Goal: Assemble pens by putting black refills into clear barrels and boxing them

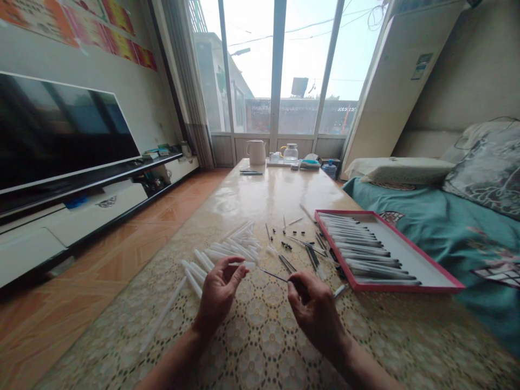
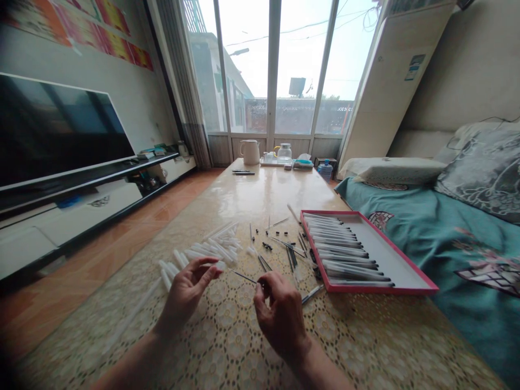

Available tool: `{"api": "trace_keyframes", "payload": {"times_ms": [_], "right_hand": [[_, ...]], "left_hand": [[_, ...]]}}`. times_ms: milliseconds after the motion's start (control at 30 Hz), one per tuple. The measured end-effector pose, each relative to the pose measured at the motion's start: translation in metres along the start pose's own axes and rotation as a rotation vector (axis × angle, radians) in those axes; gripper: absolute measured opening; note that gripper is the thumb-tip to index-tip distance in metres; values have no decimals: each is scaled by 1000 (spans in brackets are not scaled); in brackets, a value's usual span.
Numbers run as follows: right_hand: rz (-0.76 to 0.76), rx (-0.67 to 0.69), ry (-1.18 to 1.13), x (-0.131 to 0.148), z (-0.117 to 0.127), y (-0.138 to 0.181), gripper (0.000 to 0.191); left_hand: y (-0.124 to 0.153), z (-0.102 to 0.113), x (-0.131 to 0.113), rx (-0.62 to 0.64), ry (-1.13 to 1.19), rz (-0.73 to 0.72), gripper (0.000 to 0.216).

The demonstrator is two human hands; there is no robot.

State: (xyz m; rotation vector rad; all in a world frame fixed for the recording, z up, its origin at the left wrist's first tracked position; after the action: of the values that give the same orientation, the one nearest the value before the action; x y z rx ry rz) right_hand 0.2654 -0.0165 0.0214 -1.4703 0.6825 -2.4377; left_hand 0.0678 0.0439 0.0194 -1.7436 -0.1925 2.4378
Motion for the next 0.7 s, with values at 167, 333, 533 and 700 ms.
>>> {"api": "trace_keyframes", "payload": {"times_ms": [167, 333, 533, 700], "right_hand": [[72, -38, 31, 1, 2, 2, 12], [85, -32, 57, 1, 3, 1, 11], [82, 23, 73, 2, 3, 1, 13], [36, 74, 41, -1, -3, 3, 9]], "left_hand": [[-1, 3, 7, -81, -128, -102, 22], [1, 4, 5, -104, -310, -257, 16], [3, 5, 1, -119, -444, -368, 14], [10, 2, -3, -122, -470, -428, 18]]}}
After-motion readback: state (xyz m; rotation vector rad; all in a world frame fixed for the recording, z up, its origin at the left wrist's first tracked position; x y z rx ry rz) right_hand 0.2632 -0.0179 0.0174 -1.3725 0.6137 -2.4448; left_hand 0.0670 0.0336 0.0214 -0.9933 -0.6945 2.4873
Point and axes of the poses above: each hand's wrist, its own y-axis away from the middle knuckle, its own z-axis out of the back of the hand, x = y × z, the point moved 1 cm from there along -y, towards the middle knuckle, and after that the axes turned 15 degrees about -y, right-handed, at the moved point
